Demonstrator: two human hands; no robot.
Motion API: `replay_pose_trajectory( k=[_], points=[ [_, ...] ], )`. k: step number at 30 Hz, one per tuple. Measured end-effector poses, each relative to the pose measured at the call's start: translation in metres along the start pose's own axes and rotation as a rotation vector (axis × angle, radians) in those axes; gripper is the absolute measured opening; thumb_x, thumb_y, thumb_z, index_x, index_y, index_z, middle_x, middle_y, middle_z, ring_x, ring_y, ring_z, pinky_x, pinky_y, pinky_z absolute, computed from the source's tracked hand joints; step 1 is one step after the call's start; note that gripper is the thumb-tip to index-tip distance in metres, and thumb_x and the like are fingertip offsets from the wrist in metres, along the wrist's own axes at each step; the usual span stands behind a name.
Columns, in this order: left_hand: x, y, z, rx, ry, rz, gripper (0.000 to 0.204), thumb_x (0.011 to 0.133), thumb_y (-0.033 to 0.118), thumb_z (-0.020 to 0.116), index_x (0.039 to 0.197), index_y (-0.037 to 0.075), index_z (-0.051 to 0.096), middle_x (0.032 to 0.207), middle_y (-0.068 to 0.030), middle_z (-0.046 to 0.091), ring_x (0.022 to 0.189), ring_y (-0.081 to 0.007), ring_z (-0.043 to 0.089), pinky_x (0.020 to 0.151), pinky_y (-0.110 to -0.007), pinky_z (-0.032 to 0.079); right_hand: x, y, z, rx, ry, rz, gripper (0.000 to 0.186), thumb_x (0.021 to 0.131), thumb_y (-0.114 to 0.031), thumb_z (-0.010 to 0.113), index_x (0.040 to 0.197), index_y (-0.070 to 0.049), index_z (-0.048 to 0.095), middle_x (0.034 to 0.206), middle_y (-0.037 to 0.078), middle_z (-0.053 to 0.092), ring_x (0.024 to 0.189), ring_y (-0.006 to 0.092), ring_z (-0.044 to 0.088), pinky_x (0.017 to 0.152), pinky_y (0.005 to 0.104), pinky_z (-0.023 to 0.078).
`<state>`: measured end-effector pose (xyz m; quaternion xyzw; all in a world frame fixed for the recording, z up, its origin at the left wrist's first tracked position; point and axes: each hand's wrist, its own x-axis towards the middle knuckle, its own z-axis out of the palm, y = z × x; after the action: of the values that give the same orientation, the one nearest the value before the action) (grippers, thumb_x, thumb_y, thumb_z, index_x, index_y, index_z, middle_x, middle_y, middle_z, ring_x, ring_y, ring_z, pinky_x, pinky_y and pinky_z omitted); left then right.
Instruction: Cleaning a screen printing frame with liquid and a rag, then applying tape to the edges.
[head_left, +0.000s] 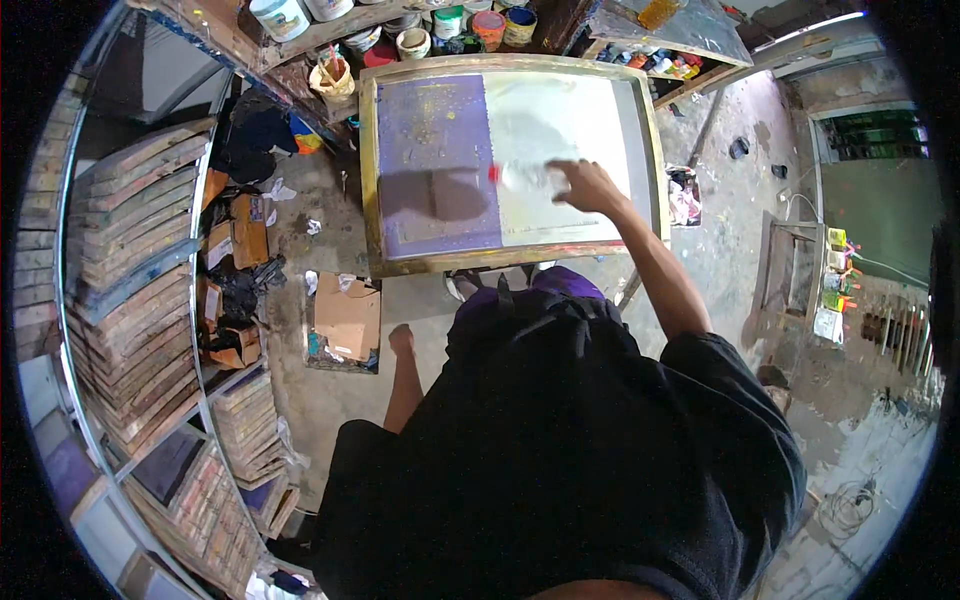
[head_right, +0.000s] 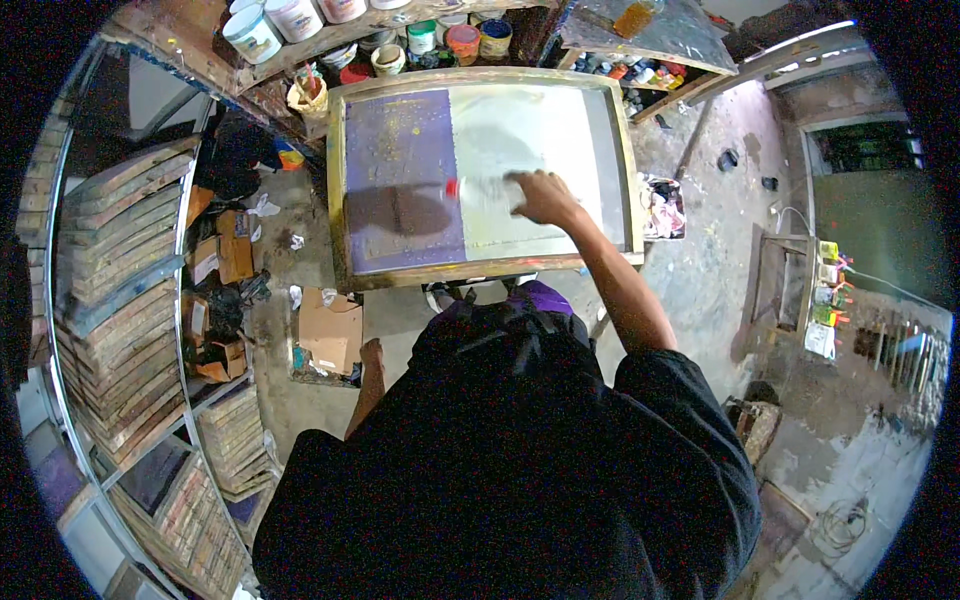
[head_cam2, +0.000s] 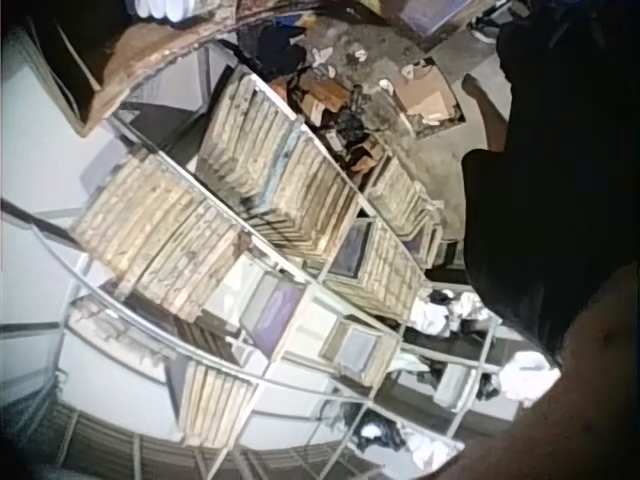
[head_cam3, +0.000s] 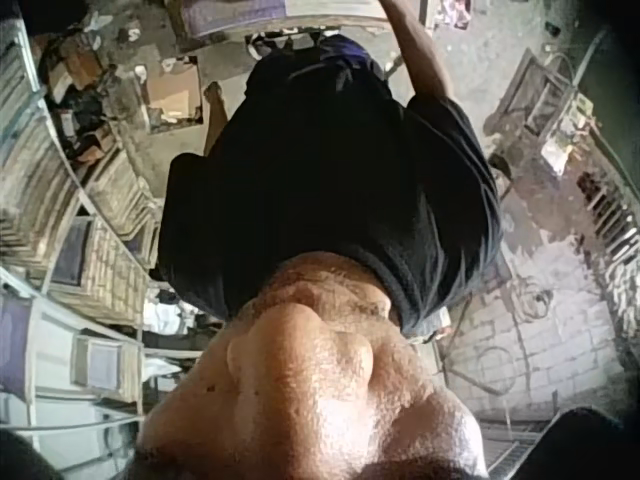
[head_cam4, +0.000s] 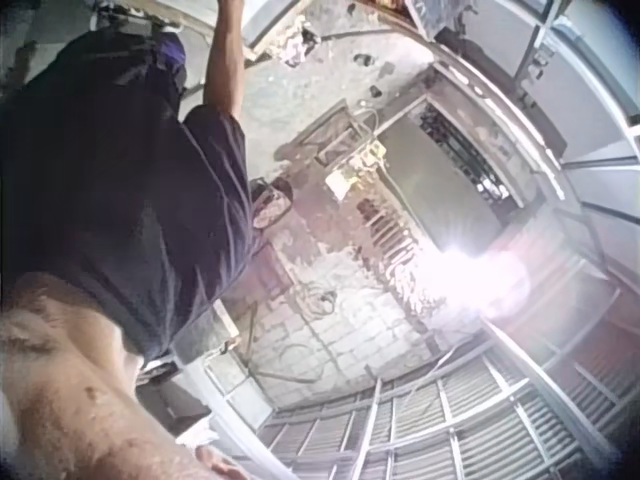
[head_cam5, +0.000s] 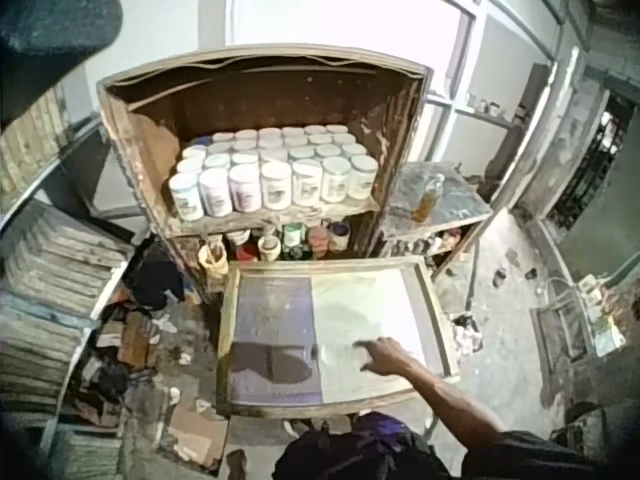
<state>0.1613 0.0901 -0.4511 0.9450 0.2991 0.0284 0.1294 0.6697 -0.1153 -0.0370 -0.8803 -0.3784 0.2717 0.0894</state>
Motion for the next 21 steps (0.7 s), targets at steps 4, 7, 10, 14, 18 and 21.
replay_pose_trajectory(
  k=[4,7,10,14,18,21],
  points=[
    [0.034,0.009,-0.009,-0.285,-0.039,-0.430,0.020,0.090,0.016,0.056,0.082,0.002,0.067,0.082,-0.0147,0.069,0.074,-0.0335,0.067,0.066,-0.042,0.054,0.063,0.025,-0.013,-0.071,0.103,-0.032,0.064,0.071,-0.028,0.081,0.129,-0.016,0.059,0.115,0.017,0.067,0.105,0.0358,0.063,0.092,0.0459,0.049],
    [0.025,0.022,-0.021,-0.676,0.280,-0.434,0.015,0.089,0.013,0.057,0.085,0.002,0.065,0.084,-0.0150,0.068,0.079,-0.0318,0.065,0.072,-0.040,0.052,0.103,0.024,-0.024,-0.060,0.201,-0.152,0.065,0.071,-0.031,0.081,0.130,-0.016,0.058,0.112,0.018,0.067,0.105,0.0358,0.064,0.092,0.0468,0.049],
    [0.063,0.103,-0.063,-0.939,0.219,-1.096,0.015,0.089,0.014,0.056,0.091,0.001,0.063,0.088,-0.0124,0.065,0.087,-0.0241,0.060,0.076,-0.038,0.047,0.123,0.049,-0.032,-0.168,0.206,-0.057,0.065,0.070,-0.031,0.080,0.130,-0.017,0.058,0.106,0.016,0.069,0.103,0.0342,0.065,0.091,0.0470,0.049],
    [0.024,0.144,-0.075,-1.074,0.575,-1.044,0.022,0.089,0.019,0.056,0.097,-0.002,0.061,0.090,-0.0085,0.060,0.089,-0.0170,0.051,0.077,-0.036,0.043,0.095,0.021,-0.011,-0.296,0.032,-0.429,0.063,0.073,-0.029,0.077,0.132,-0.020,0.057,0.105,0.011,0.070,0.098,0.0322,0.067,0.090,0.0463,0.049],
    [0.010,0.198,-0.091,-0.991,0.505,-1.065,0.016,0.086,0.016,0.057,0.090,0.001,0.058,0.087,-0.0029,0.056,0.080,-0.0159,0.046,0.072,-0.035,0.042,0.064,0.050,0.017,0.097,-0.083,-0.527,0.067,0.072,-0.021,0.079,0.133,-0.014,0.052,0.104,0.011,0.071,0.095,0.0339,0.067,0.091,0.0465,0.049],
    [-0.017,0.211,-0.094,-0.920,0.361,-1.268,0.025,0.088,0.025,0.059,0.093,0.001,0.062,0.086,-0.0033,0.059,0.078,-0.0175,0.051,0.073,-0.036,0.045,0.031,0.079,-0.003,0.639,-0.017,-0.535,0.070,0.071,-0.014,0.081,0.133,-0.009,0.050,0.111,0.013,0.067,0.105,0.0309,0.064,0.096,0.0447,0.047]
  ],
)
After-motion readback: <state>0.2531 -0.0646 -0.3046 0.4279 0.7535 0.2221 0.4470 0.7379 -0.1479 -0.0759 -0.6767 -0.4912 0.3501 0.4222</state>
